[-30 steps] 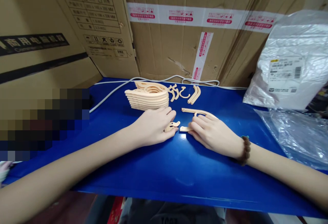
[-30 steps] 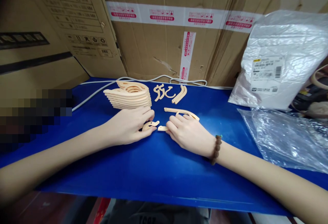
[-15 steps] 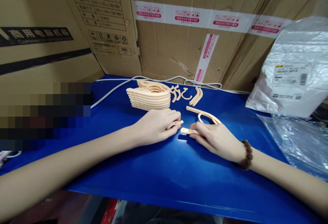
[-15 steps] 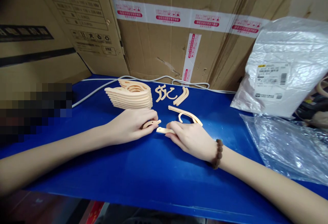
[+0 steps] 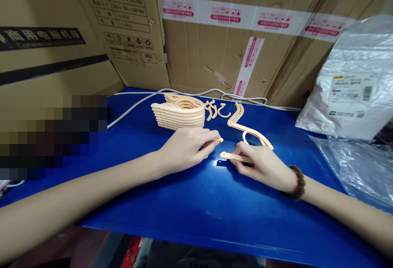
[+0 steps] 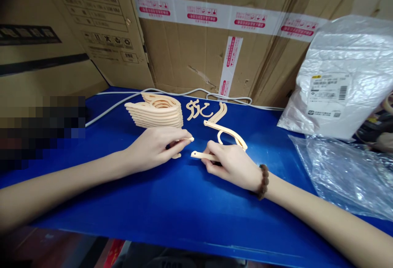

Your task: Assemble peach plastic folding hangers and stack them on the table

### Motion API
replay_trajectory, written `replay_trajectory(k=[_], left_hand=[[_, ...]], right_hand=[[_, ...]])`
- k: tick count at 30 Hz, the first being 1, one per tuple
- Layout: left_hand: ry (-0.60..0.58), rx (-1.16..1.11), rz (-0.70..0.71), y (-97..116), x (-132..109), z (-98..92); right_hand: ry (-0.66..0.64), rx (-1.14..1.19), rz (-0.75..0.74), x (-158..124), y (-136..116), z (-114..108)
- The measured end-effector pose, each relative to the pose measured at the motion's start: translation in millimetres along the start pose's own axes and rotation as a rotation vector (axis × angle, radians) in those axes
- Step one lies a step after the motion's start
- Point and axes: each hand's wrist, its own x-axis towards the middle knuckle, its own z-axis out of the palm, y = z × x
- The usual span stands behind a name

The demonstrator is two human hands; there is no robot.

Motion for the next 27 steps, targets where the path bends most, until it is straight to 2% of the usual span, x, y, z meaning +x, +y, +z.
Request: replay_trajectory(k=[4,8,14,22,27], left_hand=[[-0.065,0.025,-0.085,4.7,1.6,-0.1],[-0.087,0.064,-0.071,9.6,0.8,-0.1],[-0.088,0.123,-0.002,11.7,0.2,-3.1],[-0.203,0.172,-0.079,14.7,1.5,-6.1],[-0.236,0.193,-0.094,14.5,2.4,-5.2]], right_hand=[[-0.013,-0.075,0.008,-0.3,-3.0,-0.5],[-0.002,-0.161,-0.022,-1.2,-2.4,1.1],[0.084,-0.269,-0.070,-1.1,-0.2,2.0],[0.117,-0.275,-0.104,-1.8,-3.9,2.0],[0.127,-0.285,-0.116,-3.5,-2.4,1.9]])
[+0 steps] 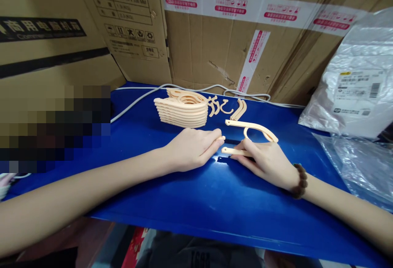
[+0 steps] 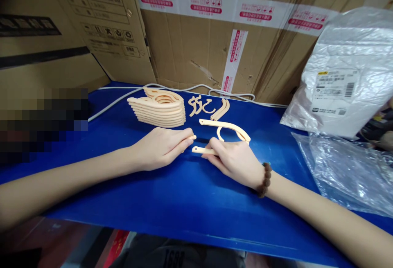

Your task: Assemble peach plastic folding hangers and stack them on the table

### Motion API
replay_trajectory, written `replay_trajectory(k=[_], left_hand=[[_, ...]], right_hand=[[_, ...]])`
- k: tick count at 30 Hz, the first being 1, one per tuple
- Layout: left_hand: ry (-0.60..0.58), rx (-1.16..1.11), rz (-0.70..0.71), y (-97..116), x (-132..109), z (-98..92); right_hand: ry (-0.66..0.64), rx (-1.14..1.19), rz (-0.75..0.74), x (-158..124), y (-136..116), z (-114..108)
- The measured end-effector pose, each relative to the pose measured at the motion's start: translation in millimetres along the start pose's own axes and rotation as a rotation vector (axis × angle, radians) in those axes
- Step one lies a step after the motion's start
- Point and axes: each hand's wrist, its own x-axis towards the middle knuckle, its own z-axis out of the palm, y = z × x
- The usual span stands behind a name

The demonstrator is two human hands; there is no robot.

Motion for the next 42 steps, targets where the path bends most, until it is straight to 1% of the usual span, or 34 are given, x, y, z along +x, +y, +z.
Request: replay_trajectory(k=[9,13,16,23,30,36,42], left_hand=[[-0.008,0.005,0.049,-0.2,-1.5,1.8],[-0.040,0.018,0.049,1.1,-1.3,0.1],[-0.066,0.027,0.074,1.1,-2.1,-2.5],[-0.092,0.133,0.143,0.9,-2.7,-3.3],[-0.103,0.208,0.116,4.8,-3.3,0.0],[-0.109,0.184,0.110,4.9,-3.1,-1.6],[-0.125,0.171,0.116,7.7,-3.1,-1.5]], right_hand=[[0.049,-0.029,0.013,-1.3,0.7,1.7],[0.070,-0.027,0.000,-0.6,0.8,1.0],[0.089,-0.035,-0.023,0.0,0.4,-0.5],[0.122,-0.061,-0.046,-0.7,-2.6,-1.8],[0.148,-0.116,-0.118,-0.3,-5.7,-3.0],[0.174,-0.131,-0.155,1.5,-6.1,-2.9],[0.153,-0.128,-0.174,2.6,-7.0,-2.7]])
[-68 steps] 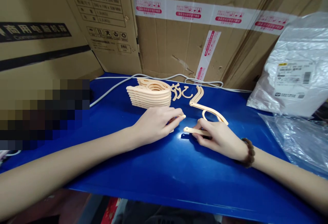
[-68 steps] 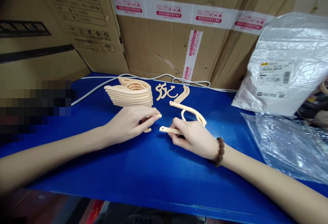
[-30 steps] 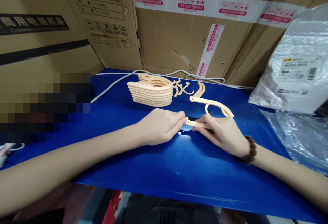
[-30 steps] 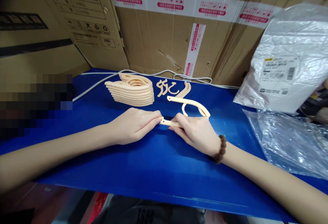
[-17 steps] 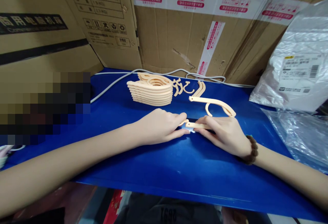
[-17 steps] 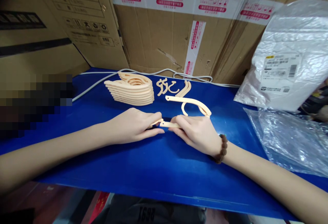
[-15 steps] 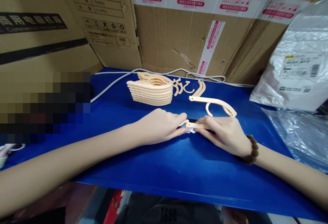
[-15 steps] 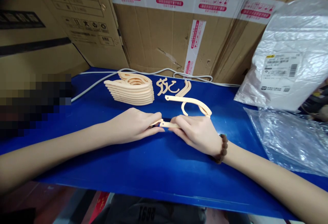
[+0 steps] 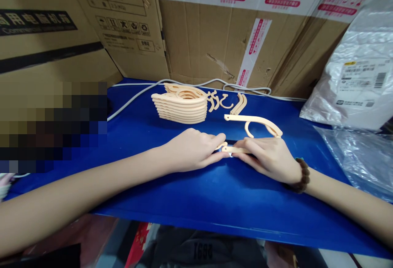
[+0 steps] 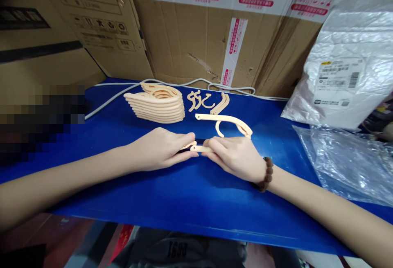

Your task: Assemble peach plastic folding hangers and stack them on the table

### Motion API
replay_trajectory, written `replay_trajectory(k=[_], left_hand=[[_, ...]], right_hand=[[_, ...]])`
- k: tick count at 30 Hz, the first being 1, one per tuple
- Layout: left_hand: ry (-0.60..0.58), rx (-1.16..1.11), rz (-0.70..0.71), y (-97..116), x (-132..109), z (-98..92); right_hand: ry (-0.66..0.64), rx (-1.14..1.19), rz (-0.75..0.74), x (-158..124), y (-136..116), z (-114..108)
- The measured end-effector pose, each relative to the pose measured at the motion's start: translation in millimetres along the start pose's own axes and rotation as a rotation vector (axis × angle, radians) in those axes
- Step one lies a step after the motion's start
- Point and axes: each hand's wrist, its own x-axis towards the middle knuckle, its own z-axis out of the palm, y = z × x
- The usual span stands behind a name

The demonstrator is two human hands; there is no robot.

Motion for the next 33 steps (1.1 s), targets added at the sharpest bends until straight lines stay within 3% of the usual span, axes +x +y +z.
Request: replay_trajectory(k=[9,17,24,33], left_hand=[[0.019,0.044,0.003,-0.6,-0.9,5.3],[-0.022,0.050,-0.040,-1.8,2.9,4.8],[-0.019,0.070,-0.046,-1.8,3.0,7.0],[0.082,0.209,0.024,-3.4,2.7,10.0]], right_hand=[[-0.023,-0.022,0.018,-0.3,-1.2,2.4],[-0.133,-0.049,0.070,-1.8,0.8,4.7],[-0.114,-0.041,0.055,-1.6,2.6,2.5],[-0.101,-0.053,0.050,-1.4,3.1,3.9]])
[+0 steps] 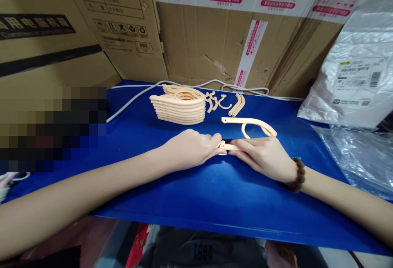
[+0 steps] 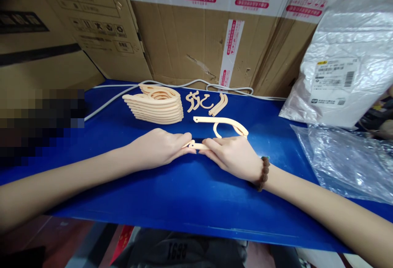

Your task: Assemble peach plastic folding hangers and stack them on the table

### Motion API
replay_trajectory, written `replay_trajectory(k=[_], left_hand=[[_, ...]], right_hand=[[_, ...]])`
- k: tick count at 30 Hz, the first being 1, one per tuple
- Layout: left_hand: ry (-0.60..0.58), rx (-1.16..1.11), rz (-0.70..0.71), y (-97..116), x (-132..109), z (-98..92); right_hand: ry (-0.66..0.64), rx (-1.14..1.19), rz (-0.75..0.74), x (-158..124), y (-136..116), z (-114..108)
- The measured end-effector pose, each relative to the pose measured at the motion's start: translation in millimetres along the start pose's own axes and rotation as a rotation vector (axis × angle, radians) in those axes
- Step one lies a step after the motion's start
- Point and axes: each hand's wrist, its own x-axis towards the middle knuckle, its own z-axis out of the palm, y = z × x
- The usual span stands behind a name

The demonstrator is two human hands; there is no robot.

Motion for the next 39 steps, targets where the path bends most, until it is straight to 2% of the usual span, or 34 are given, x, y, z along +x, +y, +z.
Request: replay_trajectory(k=[7,12,16,20,24,26,29,31,39], left_hand=[[0.219,0.159,0.100,-3.8,-3.1,11.2],[0.409,0.256,0.136,-5.4,-3.6,16.5],[0.491,0.334,0.160,-7.3,-4.2,12.9],[0.547,0.306,0.193,-3.3,-7.7,7.2],[0.472,0.177,0.152,4.1,-10.9,-1.5],[0.350,0.071,0.065,5.2,-10.0,-7.3],[0.105,-0.053,-0.093,4.7,-5.9,-14.7],[0.012,-0.089,-0.157,5.1,-3.4,-16.7],[-0.046,-0.164,-0.156,10.9,-4.3,-11.9]], right_hand=[[-0.023,0.031,0.043,0.0,-0.3,1.3],[-0.128,0.112,0.105,-0.8,1.4,2.2],[-0.193,0.228,0.167,-0.3,5.8,1.3],[-0.193,0.255,0.248,2.1,13.8,1.2],[-0.197,0.289,0.241,2.0,16.4,1.3],[-0.199,0.282,0.198,0.6,14.8,1.1],[-0.161,0.232,0.120,-1.3,12.0,0.4],[-0.123,0.214,0.085,-1.6,10.7,-0.2],[-0.034,0.153,0.030,-0.7,6.7,0.0]])
